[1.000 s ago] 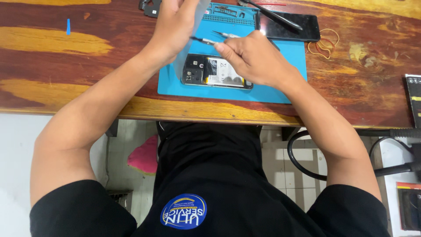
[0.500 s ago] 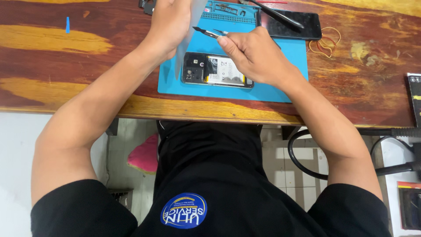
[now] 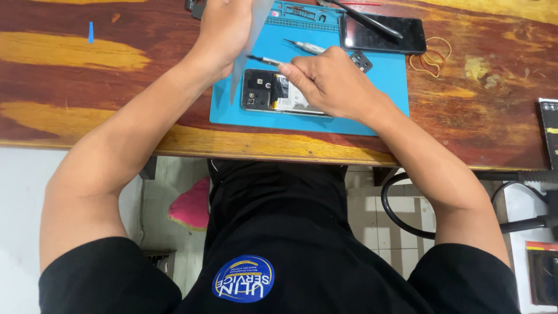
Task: The person applies adhesive to a smartphone back cover and aligns it over the phone chassis. Then the person uses a precision knife to pry open a second smartphone and remove its back cover.
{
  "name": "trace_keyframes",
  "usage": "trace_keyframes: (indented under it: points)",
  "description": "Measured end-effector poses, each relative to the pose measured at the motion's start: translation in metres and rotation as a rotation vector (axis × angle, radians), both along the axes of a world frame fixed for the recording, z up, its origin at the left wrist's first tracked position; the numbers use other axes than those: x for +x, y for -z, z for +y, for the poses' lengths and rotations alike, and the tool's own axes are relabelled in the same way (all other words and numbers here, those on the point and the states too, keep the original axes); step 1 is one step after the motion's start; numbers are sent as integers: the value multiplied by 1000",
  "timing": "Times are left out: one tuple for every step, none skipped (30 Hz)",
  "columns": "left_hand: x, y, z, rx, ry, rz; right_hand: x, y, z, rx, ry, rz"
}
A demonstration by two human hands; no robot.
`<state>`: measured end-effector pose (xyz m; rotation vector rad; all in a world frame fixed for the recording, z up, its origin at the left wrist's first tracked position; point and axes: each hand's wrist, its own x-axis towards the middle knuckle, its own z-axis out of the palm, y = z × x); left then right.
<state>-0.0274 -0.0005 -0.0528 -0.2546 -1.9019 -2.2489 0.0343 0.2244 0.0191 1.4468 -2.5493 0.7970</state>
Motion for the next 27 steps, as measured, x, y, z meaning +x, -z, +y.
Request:
trace_keyframes:
  points:
    - [0, 0, 0, 18, 28, 14, 0, 0, 0, -6, 36, -22]
    - [0, 0, 0, 37, 53, 25, 1, 0, 0, -11, 70, -45]
    - [0, -1, 0, 30, 47, 19, 2, 0, 0, -16, 103, -72]
    - [0, -1, 0, 24, 40, 14, 2, 0, 0, 3, 69, -42]
    - [-1, -1, 0, 18, 32, 12, 3, 0, 1, 22, 34, -8]
    - [-1, -2, 0, 29, 33, 17, 2, -1, 1, 38, 0, 28]
    - [-2, -1, -1, 39, 36, 19, 2, -1, 0, 19, 3, 29]
    - [-3, 0, 0, 49, 42, 21, 1, -1, 0, 0, 8, 30]
    - [-4, 0, 0, 48, 27, 18, 1, -2, 0, -19, 14, 33]
    - [-6, 1, -1, 48, 10, 16, 0, -2, 0, -5, 36, -3]
    - [-7, 3, -2, 49, -12, 9, 0, -2, -1, 10, 52, -43]
    - [-9, 5, -3, 32, -20, 15, 1, -1, -2, 26, 67, -88]
    - [-11, 7, -4, 14, -28, 22, 3, 1, -4, 52, 43, -74]
    - [-13, 9, -5, -5, -33, 34, 4, 3, -5, 76, 22, -56]
    - [-15, 11, -5, -1, -27, 57, 4, 3, -6, 100, 3, -35]
    - [-16, 13, -6, 1, -18, 77, 4, 4, -6, 70, -1, -57]
    - [-17, 15, -7, 3, -8, 95, 4, 5, -7, 40, -3, -80]
    - [-18, 17, -7, 27, 11, 76, 3, 5, -7, 11, -4, -104]
    - [-19, 18, -8, 54, 30, 57, 3, 5, -5, 17, 7, -93]
    - [-20, 19, -8, 82, 49, 38, 2, 5, -4, 24, 16, -80]
    - [-21, 20, -9, 90, 50, 37, 1, 5, -3, 30, 21, -65]
    - [-21, 20, -9, 98, 49, 35, 1, 5, -2, 10, 28, -68]
    - [-21, 20, -9, 107, 48, 33, 1, 5, -2, -11, 35, -71]
    - [-21, 20, -8, 116, 63, 29, 1, 6, -2, -31, 43, -71]
    - [-20, 20, -8, 124, 78, 23, 0, 6, -2, -22, 48, -57]
    - [-19, 20, -7, 132, 95, 15, 1, 7, -2, -12, 56, -44]
    - [-18, 19, -6, 90, 53, 36, 1, 8, -3, -2, 64, -29]
